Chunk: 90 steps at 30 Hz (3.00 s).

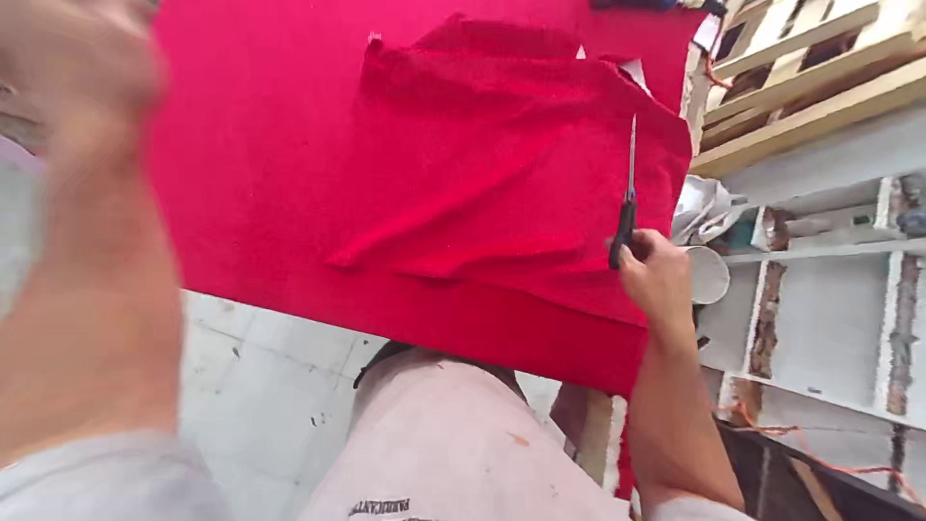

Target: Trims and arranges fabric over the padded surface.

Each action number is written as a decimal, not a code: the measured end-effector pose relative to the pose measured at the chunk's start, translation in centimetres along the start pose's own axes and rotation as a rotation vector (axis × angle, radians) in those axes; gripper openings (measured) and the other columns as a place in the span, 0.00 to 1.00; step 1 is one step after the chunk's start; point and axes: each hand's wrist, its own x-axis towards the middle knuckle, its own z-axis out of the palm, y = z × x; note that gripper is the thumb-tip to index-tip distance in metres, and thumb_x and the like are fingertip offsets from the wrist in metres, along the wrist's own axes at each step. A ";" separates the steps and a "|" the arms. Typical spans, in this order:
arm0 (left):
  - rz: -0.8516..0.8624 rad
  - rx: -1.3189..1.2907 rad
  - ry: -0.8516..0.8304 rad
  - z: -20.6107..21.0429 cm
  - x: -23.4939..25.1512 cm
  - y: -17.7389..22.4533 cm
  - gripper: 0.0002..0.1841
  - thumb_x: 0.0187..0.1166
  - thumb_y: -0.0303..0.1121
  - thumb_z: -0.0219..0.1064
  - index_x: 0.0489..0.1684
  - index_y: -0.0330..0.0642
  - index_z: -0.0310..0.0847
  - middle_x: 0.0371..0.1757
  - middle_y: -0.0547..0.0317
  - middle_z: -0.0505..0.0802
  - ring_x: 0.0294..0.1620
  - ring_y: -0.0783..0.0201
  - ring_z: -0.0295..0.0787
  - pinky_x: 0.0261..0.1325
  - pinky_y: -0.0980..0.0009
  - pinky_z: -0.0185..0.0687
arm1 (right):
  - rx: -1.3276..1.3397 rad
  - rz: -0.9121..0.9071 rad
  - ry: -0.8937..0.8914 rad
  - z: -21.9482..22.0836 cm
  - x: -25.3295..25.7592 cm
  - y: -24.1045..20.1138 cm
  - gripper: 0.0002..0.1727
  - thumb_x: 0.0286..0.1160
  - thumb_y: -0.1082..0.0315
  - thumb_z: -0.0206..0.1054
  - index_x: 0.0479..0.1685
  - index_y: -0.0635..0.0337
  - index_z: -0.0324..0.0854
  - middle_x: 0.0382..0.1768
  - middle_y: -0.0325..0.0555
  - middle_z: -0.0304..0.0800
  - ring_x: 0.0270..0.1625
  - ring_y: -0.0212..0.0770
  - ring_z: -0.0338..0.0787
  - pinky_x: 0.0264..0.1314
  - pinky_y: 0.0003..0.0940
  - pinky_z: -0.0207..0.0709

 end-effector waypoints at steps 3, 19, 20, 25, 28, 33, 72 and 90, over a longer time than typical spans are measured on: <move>0.079 -0.147 -0.194 8.2 0.3 7.9 0.29 0.87 0.46 0.56 0.77 0.32 0.72 0.68 0.31 0.86 0.72 0.36 0.83 0.75 0.33 0.71 | 0.078 0.100 0.026 2.3 -4.3 0.1 0.21 0.82 0.55 0.62 0.59 0.64 0.85 0.46 0.57 0.94 0.48 0.51 0.94 0.56 0.58 0.84; -0.101 -0.209 -0.371 17.8 8.6 10.0 0.36 0.85 0.55 0.56 0.82 0.32 0.66 0.78 0.33 0.78 0.80 0.43 0.74 0.79 0.40 0.67 | 0.300 0.311 0.154 5.9 -8.9 1.6 0.13 0.78 0.61 0.69 0.53 0.60 0.88 0.41 0.45 0.94 0.40 0.34 0.92 0.48 0.39 0.86; -0.071 -0.193 -0.408 17.0 7.2 8.9 0.39 0.84 0.57 0.57 0.81 0.29 0.66 0.77 0.27 0.77 0.79 0.35 0.73 0.78 0.33 0.65 | 0.213 0.307 0.142 5.1 -8.1 1.7 0.14 0.78 0.61 0.70 0.55 0.59 0.88 0.42 0.49 0.94 0.43 0.42 0.93 0.50 0.49 0.86; -0.148 -0.175 -0.551 13.2 -1.4 1.7 0.32 0.85 0.55 0.60 0.75 0.35 0.73 0.62 0.34 0.85 0.51 0.45 0.86 0.56 0.40 0.81 | -0.030 0.202 0.082 0.7 -1.9 1.0 0.22 0.80 0.57 0.66 0.65 0.62 0.84 0.54 0.66 0.91 0.59 0.68 0.89 0.62 0.73 0.76; -0.232 -0.258 -0.626 10.2 -5.7 -1.5 0.25 0.90 0.50 0.56 0.72 0.39 0.75 0.52 0.48 0.87 0.39 0.62 0.86 0.47 0.56 0.86 | 0.033 0.104 0.017 0.1 1.6 -0.2 0.23 0.82 0.56 0.64 0.67 0.64 0.83 0.58 0.66 0.90 0.62 0.66 0.89 0.66 0.72 0.76; -0.249 -0.338 -0.685 8.7 -10.1 -5.0 0.18 0.90 0.44 0.60 0.60 0.37 0.81 0.40 0.52 0.89 0.29 0.64 0.87 0.38 0.61 0.89 | 0.087 0.076 0.021 2.2 0.0 0.6 0.22 0.83 0.56 0.64 0.66 0.65 0.81 0.53 0.69 0.89 0.54 0.71 0.89 0.56 0.77 0.76; -0.261 -0.435 -0.597 7.7 -13.2 -8.9 0.16 0.88 0.44 0.63 0.54 0.37 0.80 0.27 0.59 0.87 0.14 0.71 0.83 0.19 0.72 0.84 | -0.181 -0.033 0.053 6.7 -12.6 1.4 0.19 0.70 0.54 0.70 0.46 0.61 0.91 0.45 0.55 0.93 0.54 0.60 0.89 0.51 0.60 0.81; -0.191 -0.489 -0.707 4.7 -19.2 -15.6 0.05 0.78 0.29 0.67 0.43 0.37 0.80 0.19 0.64 0.88 0.15 0.72 0.85 0.21 0.74 0.86 | -0.313 -0.298 0.021 6.3 -19.9 1.9 0.10 0.57 0.62 0.69 0.26 0.60 0.85 0.28 0.49 0.90 0.37 0.55 0.91 0.34 0.51 0.81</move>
